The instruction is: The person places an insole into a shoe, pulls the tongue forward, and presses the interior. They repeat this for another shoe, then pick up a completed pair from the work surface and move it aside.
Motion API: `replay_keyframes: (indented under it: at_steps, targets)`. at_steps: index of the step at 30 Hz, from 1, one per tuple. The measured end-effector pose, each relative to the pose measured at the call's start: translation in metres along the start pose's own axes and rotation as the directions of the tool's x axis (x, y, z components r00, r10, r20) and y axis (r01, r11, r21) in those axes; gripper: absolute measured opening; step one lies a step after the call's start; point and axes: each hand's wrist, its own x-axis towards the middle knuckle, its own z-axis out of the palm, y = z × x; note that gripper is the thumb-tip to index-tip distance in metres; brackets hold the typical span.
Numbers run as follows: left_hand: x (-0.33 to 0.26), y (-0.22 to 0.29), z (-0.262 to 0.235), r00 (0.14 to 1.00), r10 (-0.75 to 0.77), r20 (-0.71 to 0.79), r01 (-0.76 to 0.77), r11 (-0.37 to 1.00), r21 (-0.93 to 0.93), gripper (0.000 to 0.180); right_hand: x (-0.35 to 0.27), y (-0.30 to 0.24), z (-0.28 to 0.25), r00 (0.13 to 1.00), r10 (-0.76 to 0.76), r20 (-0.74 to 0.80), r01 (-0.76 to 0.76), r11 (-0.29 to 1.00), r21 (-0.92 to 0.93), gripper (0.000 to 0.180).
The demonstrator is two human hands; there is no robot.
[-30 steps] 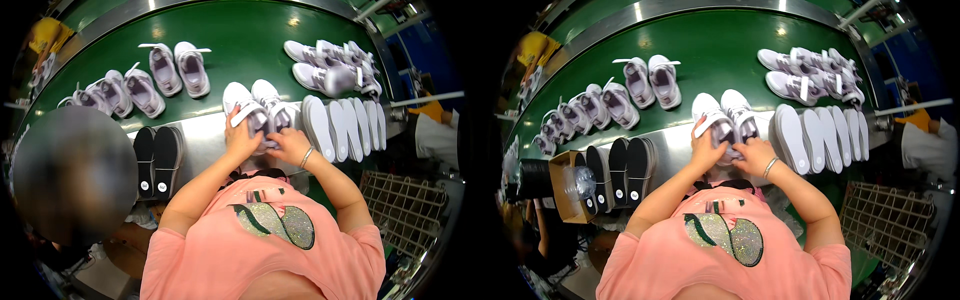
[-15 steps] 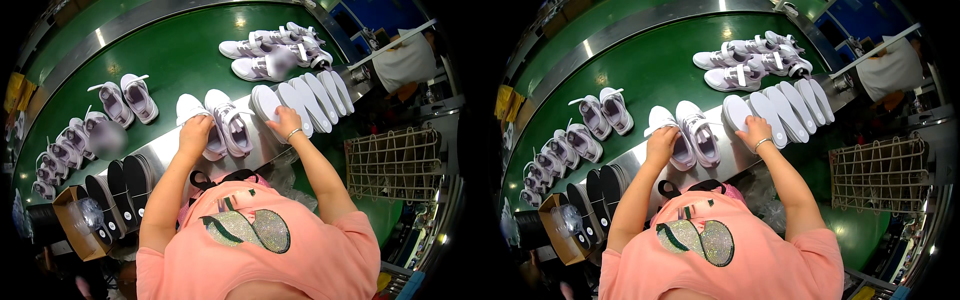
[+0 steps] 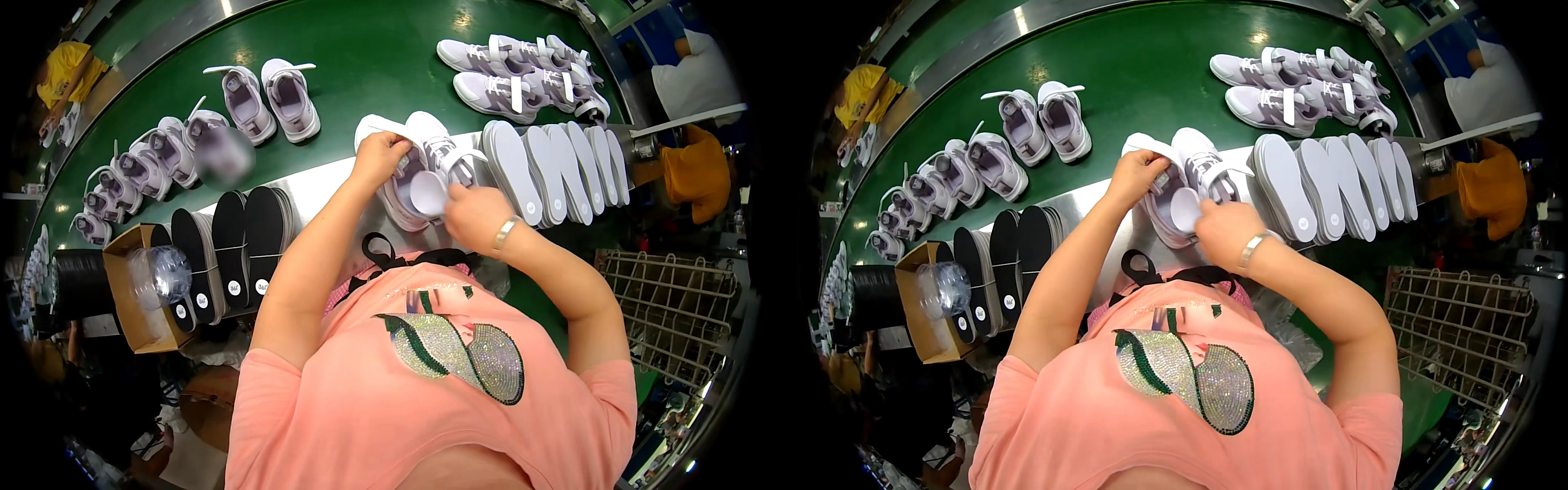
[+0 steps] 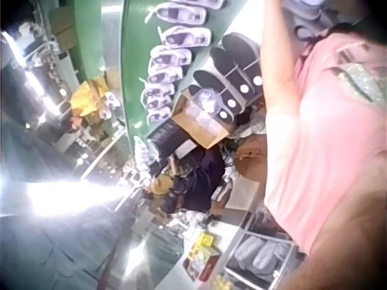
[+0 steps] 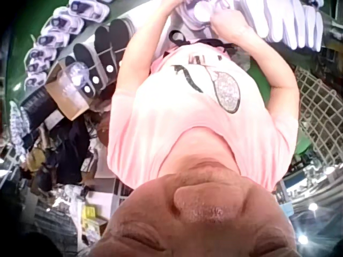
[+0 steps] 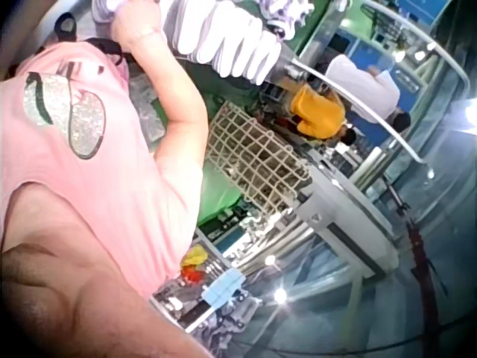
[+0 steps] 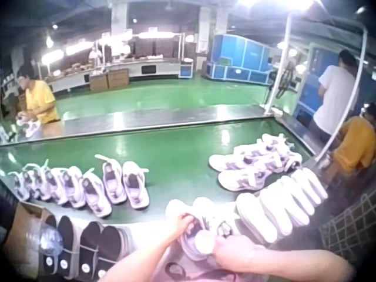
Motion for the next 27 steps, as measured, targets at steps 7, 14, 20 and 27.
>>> replay_keyframes:
  at_steps: [7, 14, 20, 27]
  targets:
    - [-0.012, 0.008, 0.018, 0.990, -0.035, -0.137, 0.012, 0.986, -0.167, 0.021, 0.064, -0.003, 0.056, 0.969, 0.235, -0.071, -0.222, 0.963, 0.150, 0.018]
    - [-0.006, -0.005, 0.025, 0.981, -0.015, -0.192, 0.004, 0.998, -0.061, 0.023, 0.002, 0.006, 0.017, 0.967, 0.251, 0.038, -0.253, 0.966, 0.054, 0.018]
    - [-0.006, -0.006, 0.028, 0.985, -0.026, -0.173, 0.009, 0.995, -0.101, 0.023, 0.024, 0.004, 0.033, 0.990, 0.029, -0.140, -0.038, 0.997, -0.062, 0.013]
    - [-0.009, -0.020, 0.036, 0.976, -0.115, -0.187, 0.013, 0.881, -0.473, 0.016, 0.073, 0.011, 0.059, 0.985, 0.086, 0.147, -0.096, 0.993, 0.065, 0.013]
